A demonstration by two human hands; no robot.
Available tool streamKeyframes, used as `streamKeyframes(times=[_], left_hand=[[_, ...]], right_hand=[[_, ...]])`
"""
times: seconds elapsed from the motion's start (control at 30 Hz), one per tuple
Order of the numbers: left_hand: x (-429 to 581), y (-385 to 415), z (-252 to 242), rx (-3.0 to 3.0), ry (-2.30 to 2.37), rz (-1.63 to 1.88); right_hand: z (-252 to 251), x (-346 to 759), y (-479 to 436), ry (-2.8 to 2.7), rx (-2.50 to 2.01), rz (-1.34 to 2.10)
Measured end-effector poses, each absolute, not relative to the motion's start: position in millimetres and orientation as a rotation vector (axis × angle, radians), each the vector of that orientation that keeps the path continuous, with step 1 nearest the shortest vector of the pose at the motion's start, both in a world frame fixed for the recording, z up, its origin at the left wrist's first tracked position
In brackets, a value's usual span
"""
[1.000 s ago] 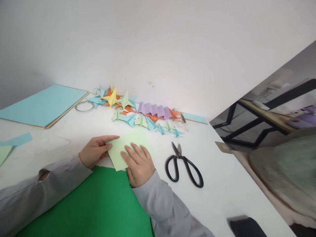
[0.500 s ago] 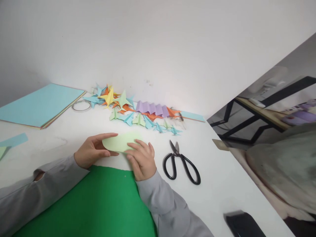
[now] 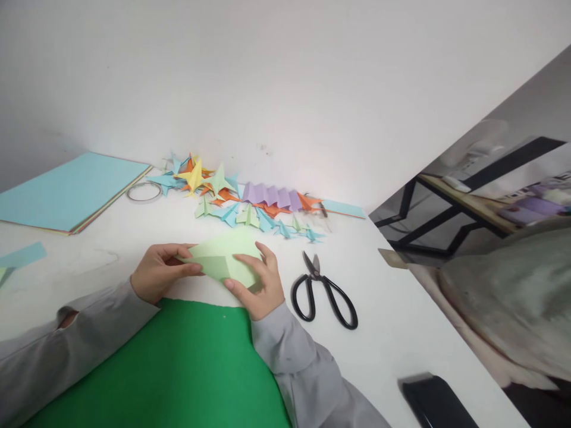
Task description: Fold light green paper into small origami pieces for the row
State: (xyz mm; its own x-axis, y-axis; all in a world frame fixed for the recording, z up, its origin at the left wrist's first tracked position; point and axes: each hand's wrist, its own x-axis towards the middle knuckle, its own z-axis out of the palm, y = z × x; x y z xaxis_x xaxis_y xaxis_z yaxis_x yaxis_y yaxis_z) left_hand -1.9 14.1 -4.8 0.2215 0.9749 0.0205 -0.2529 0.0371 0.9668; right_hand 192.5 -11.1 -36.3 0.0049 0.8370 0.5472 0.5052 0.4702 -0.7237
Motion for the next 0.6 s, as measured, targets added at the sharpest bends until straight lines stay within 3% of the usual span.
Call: streamKeyframes(times=[0.37, 0.6], left_hand=[[-1, 15, 1, 0.789, 0.865, 1.206], [-2, 17, -8, 1.026, 0.986, 1.241]], right_hand=[[-23, 188, -16, -1.369, -1.127, 0.578], [-21, 181, -19, -1.399, -1.229, 0.704]])
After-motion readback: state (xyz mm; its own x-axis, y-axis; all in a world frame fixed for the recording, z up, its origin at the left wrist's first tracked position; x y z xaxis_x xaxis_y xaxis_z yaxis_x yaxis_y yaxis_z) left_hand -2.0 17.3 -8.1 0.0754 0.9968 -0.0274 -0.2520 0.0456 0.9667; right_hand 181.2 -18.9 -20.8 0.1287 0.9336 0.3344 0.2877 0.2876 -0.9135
